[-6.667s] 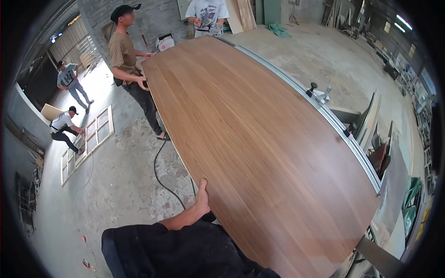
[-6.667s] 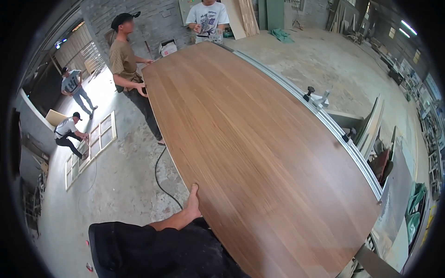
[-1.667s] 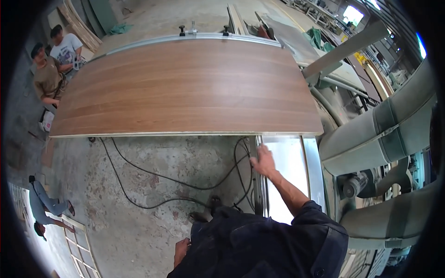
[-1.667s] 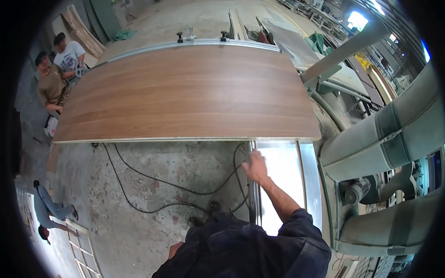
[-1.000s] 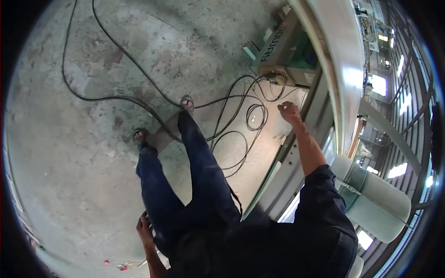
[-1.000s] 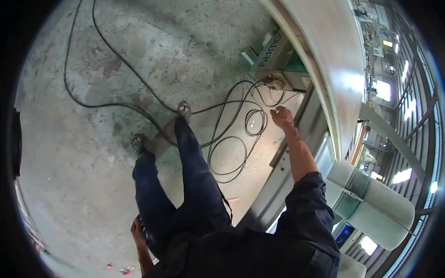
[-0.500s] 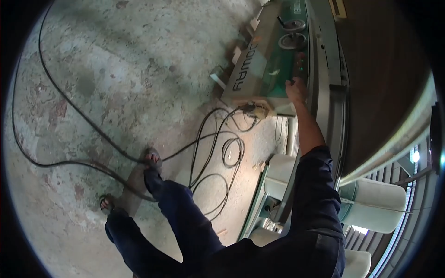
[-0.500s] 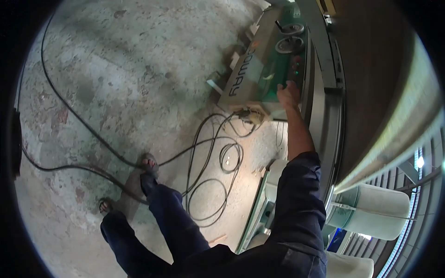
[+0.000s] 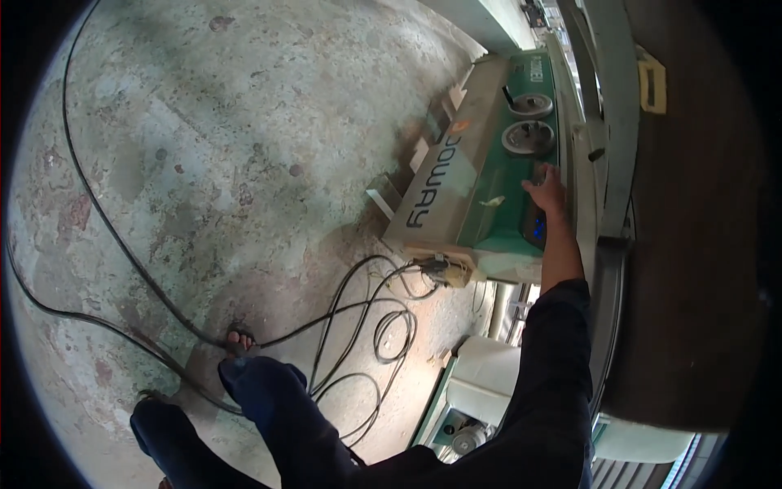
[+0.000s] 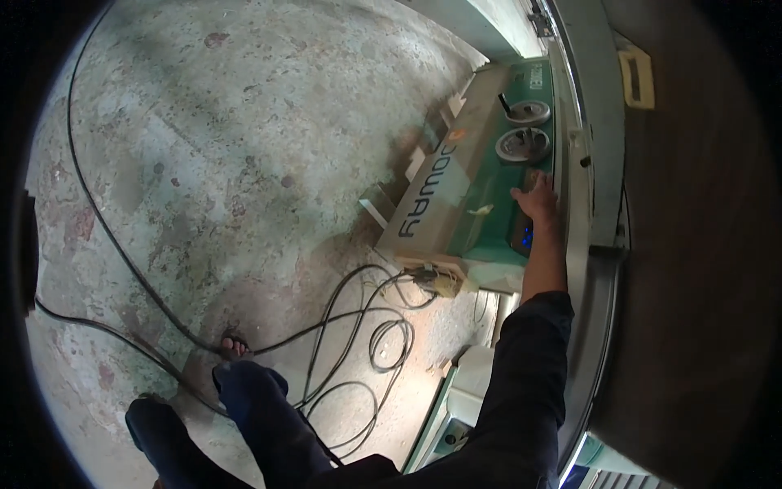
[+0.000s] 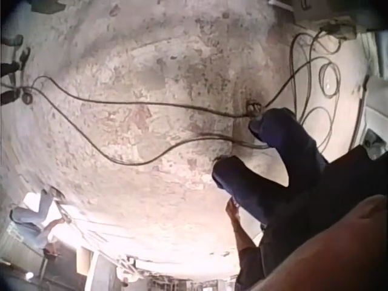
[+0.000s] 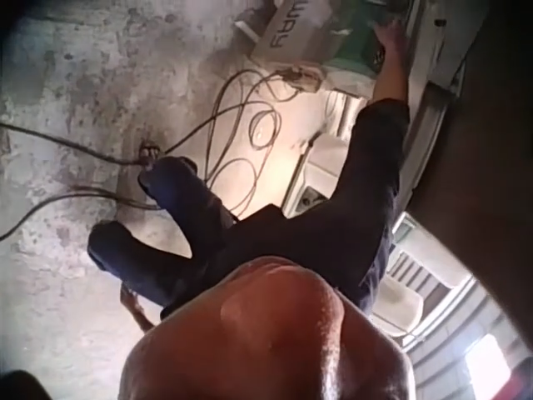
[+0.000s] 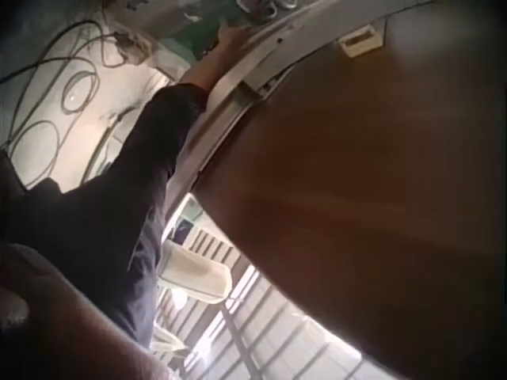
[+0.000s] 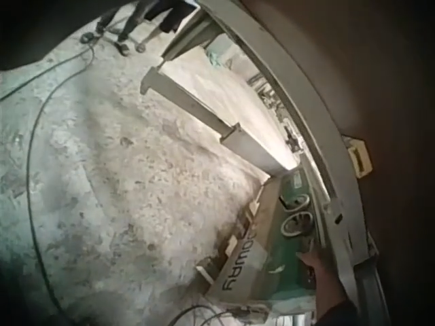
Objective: Moving large wooden furniture panels and measuring them in a workshop environment.
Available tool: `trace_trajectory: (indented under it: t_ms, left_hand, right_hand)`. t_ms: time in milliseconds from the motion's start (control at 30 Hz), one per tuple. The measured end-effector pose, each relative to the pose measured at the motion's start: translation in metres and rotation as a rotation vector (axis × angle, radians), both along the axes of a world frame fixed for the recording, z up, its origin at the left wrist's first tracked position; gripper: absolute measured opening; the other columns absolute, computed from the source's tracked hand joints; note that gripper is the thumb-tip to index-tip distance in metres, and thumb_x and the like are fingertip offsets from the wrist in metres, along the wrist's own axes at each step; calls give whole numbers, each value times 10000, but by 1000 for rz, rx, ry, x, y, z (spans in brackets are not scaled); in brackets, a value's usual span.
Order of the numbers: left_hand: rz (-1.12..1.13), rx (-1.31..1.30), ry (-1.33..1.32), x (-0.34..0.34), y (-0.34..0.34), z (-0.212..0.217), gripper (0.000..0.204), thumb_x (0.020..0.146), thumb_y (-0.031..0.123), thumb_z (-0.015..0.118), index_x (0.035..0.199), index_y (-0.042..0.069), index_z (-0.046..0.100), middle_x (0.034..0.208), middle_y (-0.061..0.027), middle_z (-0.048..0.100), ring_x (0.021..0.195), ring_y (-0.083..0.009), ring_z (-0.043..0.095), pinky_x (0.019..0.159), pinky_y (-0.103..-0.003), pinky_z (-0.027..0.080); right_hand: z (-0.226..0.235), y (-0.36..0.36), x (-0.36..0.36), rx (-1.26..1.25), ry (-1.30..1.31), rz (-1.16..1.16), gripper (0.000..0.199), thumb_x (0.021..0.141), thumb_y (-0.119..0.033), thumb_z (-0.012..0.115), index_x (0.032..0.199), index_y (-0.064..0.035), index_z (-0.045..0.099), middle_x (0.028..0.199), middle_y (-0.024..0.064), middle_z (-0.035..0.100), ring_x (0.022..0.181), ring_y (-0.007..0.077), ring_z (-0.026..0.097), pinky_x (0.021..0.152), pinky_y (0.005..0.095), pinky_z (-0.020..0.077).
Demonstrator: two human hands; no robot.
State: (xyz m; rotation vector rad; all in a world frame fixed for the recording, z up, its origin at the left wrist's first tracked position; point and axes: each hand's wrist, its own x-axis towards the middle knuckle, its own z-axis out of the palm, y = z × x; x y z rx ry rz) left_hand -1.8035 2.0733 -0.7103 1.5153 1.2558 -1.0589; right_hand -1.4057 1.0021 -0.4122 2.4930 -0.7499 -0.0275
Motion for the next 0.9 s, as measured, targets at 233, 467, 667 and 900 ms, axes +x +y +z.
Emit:
trace_trajectory:
  t_ms: [233,467,667,900]
  left_hand:
    - [124,144,100,-11,14,-7,482,980,338,595,1344,23,565,1235,-163,608,1033,-340,616,804,-466,570]
    - [43,114,269,-22,9,4,549,982,402,573,1380,28,523,1261,-161,617,1032,-335,629,771,-497,528]
    - [158,168,240,-29,-13,1,522,967,399,587,1347,42,563,1144,-197,659,967,-295,640,702,-431,545]
    - [147,88,224,-79,-25,3,405,1030,317,452,1208,18,659,941,-125,693,752,-197,607,626,-380,520]
  right_hand:
    - [-7,-30,28,-123,155,-123,895,727,-492,734,1430,-29,431,1377,175,545,1140,357,615,980,456,475]
    - [-4,-75,38,-114,27,-235,543,850,-405,571,1218,-10,632,1148,230,670,1080,406,635,946,462,498]
    - [0,-55,72,-241,262,-429,435,889,-368,533,1078,-11,694,1122,253,668,1040,431,642,881,482,527]
    - [15,-109,53,-381,187,-167,559,945,-500,504,979,16,715,1011,272,686,939,415,676,868,526,513]
